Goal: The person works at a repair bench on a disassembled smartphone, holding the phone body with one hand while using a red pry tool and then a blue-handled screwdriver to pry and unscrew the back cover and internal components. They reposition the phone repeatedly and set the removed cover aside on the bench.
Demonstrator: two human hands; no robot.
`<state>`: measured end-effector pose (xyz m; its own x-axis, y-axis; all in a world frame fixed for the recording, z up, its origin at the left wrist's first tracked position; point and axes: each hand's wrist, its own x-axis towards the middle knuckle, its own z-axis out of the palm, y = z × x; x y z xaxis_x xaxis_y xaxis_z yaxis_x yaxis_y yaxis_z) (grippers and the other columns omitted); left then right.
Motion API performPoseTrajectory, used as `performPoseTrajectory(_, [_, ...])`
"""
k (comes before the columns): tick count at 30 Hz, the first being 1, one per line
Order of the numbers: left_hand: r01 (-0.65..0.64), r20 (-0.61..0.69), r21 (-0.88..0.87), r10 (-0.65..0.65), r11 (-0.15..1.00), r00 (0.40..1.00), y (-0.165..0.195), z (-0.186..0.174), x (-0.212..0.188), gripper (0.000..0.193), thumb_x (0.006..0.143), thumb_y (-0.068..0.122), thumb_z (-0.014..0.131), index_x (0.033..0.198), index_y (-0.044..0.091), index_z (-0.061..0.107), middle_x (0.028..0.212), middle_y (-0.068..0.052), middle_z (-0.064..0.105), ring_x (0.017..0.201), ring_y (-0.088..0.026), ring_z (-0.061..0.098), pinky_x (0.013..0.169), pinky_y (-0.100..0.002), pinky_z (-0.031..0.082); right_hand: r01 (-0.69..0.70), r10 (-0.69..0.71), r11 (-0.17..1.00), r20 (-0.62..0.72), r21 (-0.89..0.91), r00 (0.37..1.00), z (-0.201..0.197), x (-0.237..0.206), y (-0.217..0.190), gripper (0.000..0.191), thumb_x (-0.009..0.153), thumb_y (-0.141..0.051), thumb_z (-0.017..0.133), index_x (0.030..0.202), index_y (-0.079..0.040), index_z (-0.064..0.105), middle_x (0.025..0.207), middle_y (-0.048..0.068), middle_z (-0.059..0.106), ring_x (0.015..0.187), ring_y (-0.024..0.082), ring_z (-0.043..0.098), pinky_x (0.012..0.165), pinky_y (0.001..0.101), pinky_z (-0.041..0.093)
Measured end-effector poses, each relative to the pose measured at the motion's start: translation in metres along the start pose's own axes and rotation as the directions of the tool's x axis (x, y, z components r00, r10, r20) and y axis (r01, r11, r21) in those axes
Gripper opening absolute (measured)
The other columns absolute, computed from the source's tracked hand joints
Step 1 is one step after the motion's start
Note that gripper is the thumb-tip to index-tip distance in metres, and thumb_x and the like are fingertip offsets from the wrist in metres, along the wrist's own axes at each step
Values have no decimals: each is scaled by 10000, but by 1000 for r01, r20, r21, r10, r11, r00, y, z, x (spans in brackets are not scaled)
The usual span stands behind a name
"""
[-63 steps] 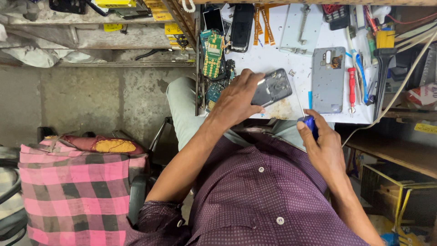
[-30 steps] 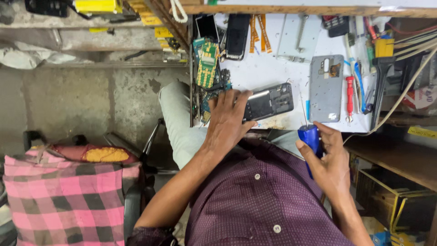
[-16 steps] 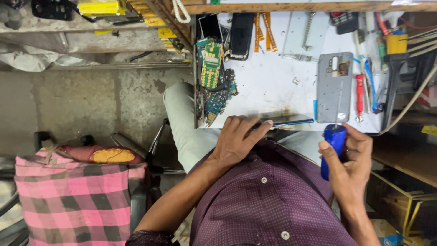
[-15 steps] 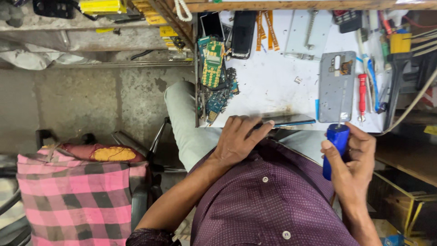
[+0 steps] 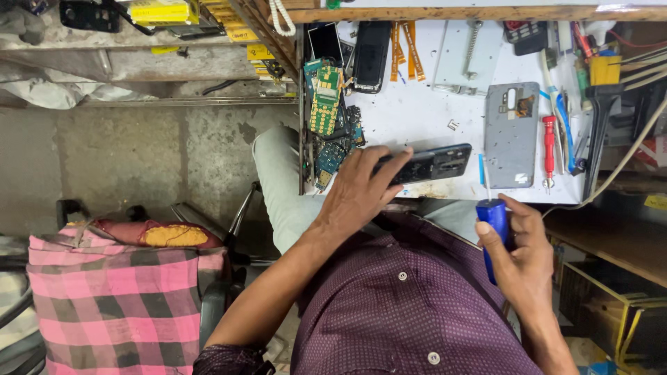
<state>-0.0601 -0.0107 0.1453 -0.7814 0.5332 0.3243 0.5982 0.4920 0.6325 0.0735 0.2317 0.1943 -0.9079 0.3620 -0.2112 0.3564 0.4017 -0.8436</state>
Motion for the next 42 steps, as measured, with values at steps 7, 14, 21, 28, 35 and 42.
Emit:
performPoseTrajectory(7, [31,110,-23,-28,999,994,-6,-16,12,773,782,224,861,1460,76,521,1261,-129,503,1144,-324,538,1034,-433,474,-96,108,931,13,-353,994,-1,9,-24,583,871,-251,799,1389,-57,614,1110,195,750,816,197,710,663,327,539])
performPoseTrajectory(14, [57,82,10,-57,998,995,-2,-14,11,780,790,227,857,1469,67,507,1265,-137,508,1138,-327,535,1024,-440,474,19,-3,910,38,-415,999,-21,26,-28,551,844,-241,828,1335,-45,674,1121,223,743,919,217,731,789,333,556])
performPoseTrajectory(21, [73,84,36,-75,997,994,3,-10,10,779,789,216,854,1468,64,502,1268,-121,524,1117,-320,536,1002,-446,476,-201,180,969,142,147,973,-45,36,-2,554,907,-140,816,1426,7,688,900,104,680,732,132,626,665,300,507])
performPoseTrajectory(28, [-64,83,33,61,997,995,4,-6,7,637,851,145,787,1438,99,543,1308,-67,535,1160,-268,548,1038,-401,474,272,-271,962,-32,24,962,9,75,1,561,860,5,860,1198,-6,413,1302,126,680,881,101,624,779,255,543])
performPoseTrajectory(35, [-111,99,34,108,993,989,8,-6,8,425,914,188,732,1316,106,621,1184,-45,655,1066,-217,632,957,-399,465,85,-93,985,50,152,994,23,86,5,578,813,-39,882,1171,-38,428,1015,103,700,835,97,666,738,257,560])
performPoseTrajectory(42, [-272,67,-22,273,962,960,-32,1,78,304,979,187,663,1281,227,655,1061,-59,754,1012,-235,700,933,-375,503,284,-286,954,4,98,958,22,81,24,611,834,-30,908,1191,-27,412,1052,84,693,958,108,661,862,254,543])
